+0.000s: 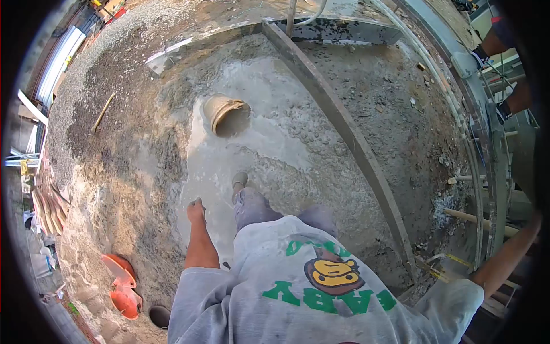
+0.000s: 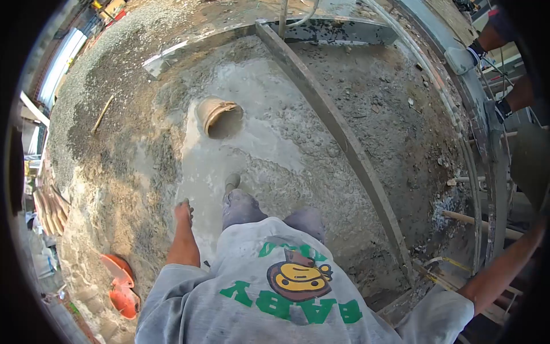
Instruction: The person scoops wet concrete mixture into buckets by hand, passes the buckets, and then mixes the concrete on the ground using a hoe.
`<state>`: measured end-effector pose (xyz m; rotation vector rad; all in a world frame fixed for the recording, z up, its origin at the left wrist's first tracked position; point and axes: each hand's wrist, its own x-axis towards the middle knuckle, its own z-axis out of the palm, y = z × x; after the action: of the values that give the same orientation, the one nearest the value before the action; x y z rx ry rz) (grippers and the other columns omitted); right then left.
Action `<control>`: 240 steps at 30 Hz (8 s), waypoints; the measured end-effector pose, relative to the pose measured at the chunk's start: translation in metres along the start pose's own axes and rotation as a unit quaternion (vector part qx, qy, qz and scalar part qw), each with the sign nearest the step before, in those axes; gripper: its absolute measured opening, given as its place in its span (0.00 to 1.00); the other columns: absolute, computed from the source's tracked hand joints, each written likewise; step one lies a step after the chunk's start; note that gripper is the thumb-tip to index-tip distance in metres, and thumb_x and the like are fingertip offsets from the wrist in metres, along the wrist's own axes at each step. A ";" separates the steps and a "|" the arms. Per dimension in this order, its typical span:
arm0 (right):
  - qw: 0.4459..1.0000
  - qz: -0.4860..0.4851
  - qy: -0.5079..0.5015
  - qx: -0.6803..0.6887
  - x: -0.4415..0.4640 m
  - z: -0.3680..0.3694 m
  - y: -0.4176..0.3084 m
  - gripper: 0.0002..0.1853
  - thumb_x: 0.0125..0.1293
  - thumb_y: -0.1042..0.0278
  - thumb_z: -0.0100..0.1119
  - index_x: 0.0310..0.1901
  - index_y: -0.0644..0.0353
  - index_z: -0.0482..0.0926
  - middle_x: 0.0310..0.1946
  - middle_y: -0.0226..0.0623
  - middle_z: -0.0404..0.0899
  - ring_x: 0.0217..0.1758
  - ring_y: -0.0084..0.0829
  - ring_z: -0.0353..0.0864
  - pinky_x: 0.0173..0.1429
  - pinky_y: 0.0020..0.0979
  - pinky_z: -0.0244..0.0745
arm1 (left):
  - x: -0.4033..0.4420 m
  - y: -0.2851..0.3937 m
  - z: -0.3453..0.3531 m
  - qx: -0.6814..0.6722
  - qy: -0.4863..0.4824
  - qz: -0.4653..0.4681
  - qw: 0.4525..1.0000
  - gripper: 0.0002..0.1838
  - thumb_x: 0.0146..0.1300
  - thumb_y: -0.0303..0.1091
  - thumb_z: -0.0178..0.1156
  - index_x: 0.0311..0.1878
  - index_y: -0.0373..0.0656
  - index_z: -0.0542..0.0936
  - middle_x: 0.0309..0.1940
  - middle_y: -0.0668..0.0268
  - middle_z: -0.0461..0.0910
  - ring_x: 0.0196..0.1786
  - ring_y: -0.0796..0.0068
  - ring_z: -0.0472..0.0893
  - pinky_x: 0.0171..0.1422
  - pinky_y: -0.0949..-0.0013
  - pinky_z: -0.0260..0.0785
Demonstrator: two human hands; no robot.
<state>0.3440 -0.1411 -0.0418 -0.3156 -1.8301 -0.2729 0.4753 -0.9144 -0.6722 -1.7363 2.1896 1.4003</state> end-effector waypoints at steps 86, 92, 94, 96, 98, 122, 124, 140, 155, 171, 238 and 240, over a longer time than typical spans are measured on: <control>0.332 0.393 -0.712 0.478 -1.008 0.043 -0.734 0.13 0.64 0.62 0.55 0.43 0.62 0.78 0.35 0.47 0.80 0.40 0.39 0.79 0.46 0.33 0.72 | 0.431 -0.022 0.125 -0.139 -0.104 0.040 0.984 0.36 0.64 0.57 0.52 0.66 0.39 0.63 0.63 0.57 0.65 0.62 0.60 0.67 0.67 0.60 0.57; 0.231 0.438 -0.743 0.451 -1.072 0.088 -0.644 0.16 0.64 0.58 0.55 0.32 0.65 0.80 0.25 0.35 0.78 0.30 0.23 0.73 0.37 0.30 0.68 | 0.408 -0.031 0.209 -0.067 -0.017 0.180 0.981 0.39 0.61 0.53 0.60 0.66 0.38 0.60 0.60 0.54 0.66 0.56 0.62 0.71 0.62 0.63 0.64; 0.236 0.454 -0.740 0.436 -1.080 0.093 -0.594 0.18 0.65 0.58 0.55 0.25 0.64 0.78 0.18 0.30 0.72 0.24 0.20 0.68 0.31 0.29 0.64 | 0.385 -0.055 0.225 -0.075 -0.034 0.177 0.981 0.39 0.60 0.53 0.60 0.66 0.37 0.58 0.60 0.54 0.66 0.56 0.62 0.71 0.62 0.62 0.64; 0.265 0.458 -0.727 0.438 -1.104 0.091 -0.532 0.15 0.65 0.59 0.56 0.28 0.62 0.79 0.18 0.27 0.72 0.24 0.20 0.66 0.31 0.28 0.63 | 0.343 -0.092 0.259 -0.070 -0.020 0.178 0.981 0.40 0.60 0.53 0.60 0.67 0.37 0.58 0.59 0.54 0.67 0.55 0.62 0.71 0.61 0.62 0.65; 0.231 0.472 -0.753 0.396 -1.109 0.065 -0.469 0.13 0.65 0.61 0.56 0.36 0.63 0.82 0.22 0.27 0.77 0.26 0.20 0.68 0.34 0.28 0.66 | 0.297 -0.118 0.281 -0.081 -0.019 0.128 0.988 0.40 0.60 0.52 0.61 0.66 0.37 0.58 0.58 0.54 0.67 0.55 0.63 0.71 0.61 0.62 0.64; 0.418 0.363 -0.826 0.106 -0.737 -0.033 -0.211 0.27 0.58 0.52 0.56 0.49 0.68 0.76 0.46 0.55 0.76 0.53 0.46 0.74 0.53 0.40 0.68 | 0.001 -0.095 0.274 0.247 -0.289 0.331 0.864 0.30 0.62 0.52 0.56 0.55 0.33 0.73 0.51 0.45 0.76 0.56 0.53 0.75 0.61 0.62 0.64; 0.400 0.390 -0.824 0.090 -0.686 -0.037 -0.210 0.26 0.56 0.54 0.55 0.50 0.68 0.75 0.49 0.58 0.75 0.57 0.49 0.73 0.56 0.42 0.67 | 0.033 -0.065 0.232 0.247 -0.304 0.303 0.869 0.27 0.62 0.49 0.57 0.52 0.33 0.76 0.47 0.47 0.78 0.52 0.53 0.77 0.57 0.61 0.66; 0.826 0.184 -0.532 -0.009 -0.130 -0.139 0.010 0.18 0.43 0.66 0.54 0.36 0.69 0.80 0.37 0.61 0.79 0.43 0.53 0.79 0.48 0.40 0.73 | 0.010 0.083 0.032 -0.001 -0.226 0.264 0.938 0.14 0.64 0.39 0.55 0.32 0.35 0.75 0.18 0.71 0.67 0.18 0.81 0.61 0.23 0.70 0.55; 0.931 0.137 -0.206 -0.268 0.100 -0.071 0.119 0.32 0.54 0.46 0.49 0.59 0.53 0.72 0.59 0.50 0.70 0.61 0.51 0.70 0.65 0.40 0.63 | 0.024 -0.031 -0.176 -0.153 0.083 0.026 0.984 0.26 0.62 0.42 0.55 0.57 0.33 0.72 0.38 0.57 0.78 0.35 0.63 0.79 0.34 0.63 0.74; 0.608 0.097 -0.787 0.043 -0.543 0.072 -0.205 0.20 0.54 0.55 0.56 0.43 0.60 0.81 0.45 0.51 0.79 0.52 0.48 0.77 0.56 0.39 0.71 | 0.130 0.034 -0.021 0.120 -0.055 0.114 0.985 0.23 0.60 0.46 0.58 0.40 0.29 0.79 0.26 0.59 0.79 0.32 0.69 0.77 0.41 0.65 0.69; 0.368 0.577 -0.662 0.306 -0.918 0.090 -0.023 0.17 0.66 0.58 0.55 0.24 0.62 0.76 0.19 0.22 0.71 0.25 0.18 0.66 0.31 0.25 0.62 | -0.033 -0.146 0.529 -0.039 -0.390 0.150 0.908 0.34 0.65 0.55 0.53 0.61 0.33 0.68 0.54 0.59 0.74 0.53 0.69 0.72 0.58 0.66 0.64; 0.398 0.599 -0.657 0.225 -0.936 0.034 0.032 0.17 0.66 0.58 0.55 0.25 0.62 0.77 0.20 0.23 0.72 0.25 0.18 0.65 0.32 0.26 0.62 | -0.075 -0.179 0.552 0.071 -0.390 0.206 0.895 0.32 0.65 0.53 0.54 0.58 0.32 0.71 0.52 0.56 0.75 0.54 0.65 0.73 0.60 0.66 0.63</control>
<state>0.5722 -0.1696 -0.9506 -1.6732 -2.3056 2.0435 0.3762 -0.5016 -1.0755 -0.4899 2.1209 1.5674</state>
